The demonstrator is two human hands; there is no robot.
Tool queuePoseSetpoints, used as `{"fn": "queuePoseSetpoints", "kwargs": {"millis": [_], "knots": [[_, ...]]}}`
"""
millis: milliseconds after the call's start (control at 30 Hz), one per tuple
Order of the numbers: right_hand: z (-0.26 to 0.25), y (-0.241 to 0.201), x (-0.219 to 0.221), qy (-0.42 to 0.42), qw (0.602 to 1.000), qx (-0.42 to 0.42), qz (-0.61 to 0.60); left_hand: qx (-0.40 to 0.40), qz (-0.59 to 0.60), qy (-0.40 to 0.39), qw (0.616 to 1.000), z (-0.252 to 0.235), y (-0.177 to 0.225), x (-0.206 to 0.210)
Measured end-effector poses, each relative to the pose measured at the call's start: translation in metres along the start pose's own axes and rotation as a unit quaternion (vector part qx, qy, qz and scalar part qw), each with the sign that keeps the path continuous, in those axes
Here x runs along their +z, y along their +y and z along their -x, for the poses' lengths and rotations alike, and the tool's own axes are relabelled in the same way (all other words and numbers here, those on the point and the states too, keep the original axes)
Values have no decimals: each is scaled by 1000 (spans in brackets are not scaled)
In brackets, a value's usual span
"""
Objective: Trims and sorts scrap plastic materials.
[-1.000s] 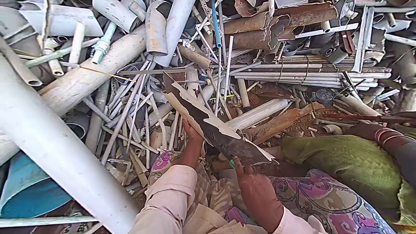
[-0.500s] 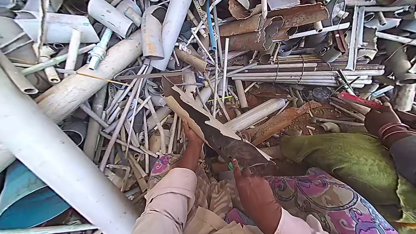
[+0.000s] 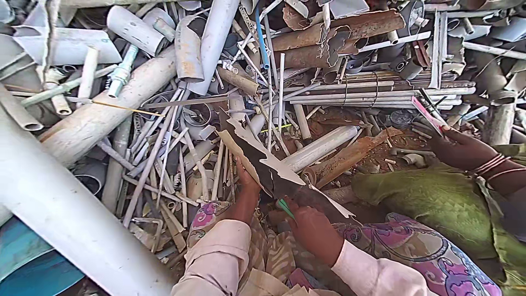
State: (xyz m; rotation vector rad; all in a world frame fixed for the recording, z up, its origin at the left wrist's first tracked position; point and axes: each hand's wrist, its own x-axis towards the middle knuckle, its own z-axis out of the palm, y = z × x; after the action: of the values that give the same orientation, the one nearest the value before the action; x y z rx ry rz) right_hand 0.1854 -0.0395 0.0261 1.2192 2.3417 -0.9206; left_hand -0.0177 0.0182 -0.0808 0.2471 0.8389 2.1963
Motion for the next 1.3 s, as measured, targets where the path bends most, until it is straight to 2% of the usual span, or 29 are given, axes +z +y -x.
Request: {"fn": "queuePoseSetpoints", "kwargs": {"millis": [100, 200, 267, 333, 400, 500, 600, 700, 800, 933, 1067, 1133, 1233, 1300], "knots": [[1, 17, 4, 26, 994, -71, -76, 44, -1, -41, 998, -4, 1, -14], [-7, 7, 1, 34, 999, 5, 25, 60, 2, -53, 997, -4, -3, -14], [-21, 1, 7, 65, 992, 49, 93, 15, -12, -18, 1000, 5, -9, -5], [-34, -2, 15, 78, 988, 72, 108, -32, -15, 16, 999, 12, -16, 3], [-37, -2, 18, 73, 990, 70, 95, -43, -25, 20, 999, 16, -21, 6], [-23, 9, 4, 18, 1000, 4, -22, -23, -39, 3, 999, 14, -22, 1], [-19, 32, 4, 26, 990, -80, -113, 22, -55, -6, 998, 10, -12, 0], [-22, 22, 1, 36, 999, -7, 12, 15, -42, -22, 999, 10, -12, -3], [-38, 13, 8, 92, 989, 44, 104, -22, -34, -15, 999, 13, -22, -5], [-39, 15, 2, 120, 987, 52, 90, -34, -41, -5, 999, 17, -25, 8], [-28, 27, -4, 39, 998, -10, -42, -26, -39, -13, 999, 18, -19, 12], [-21, 32, -6, 23, 998, -28, -49, -15, -29, -11, 999, 15, -16, 9], [-19, 30, -11, 39, 996, 63, 41, -19, -17, -11, 1000, 12, -14, 3], [-21, 26, -7, 56, 993, 86, 58, -16, -8, -12, 1000, 10, -15, 2]]}}
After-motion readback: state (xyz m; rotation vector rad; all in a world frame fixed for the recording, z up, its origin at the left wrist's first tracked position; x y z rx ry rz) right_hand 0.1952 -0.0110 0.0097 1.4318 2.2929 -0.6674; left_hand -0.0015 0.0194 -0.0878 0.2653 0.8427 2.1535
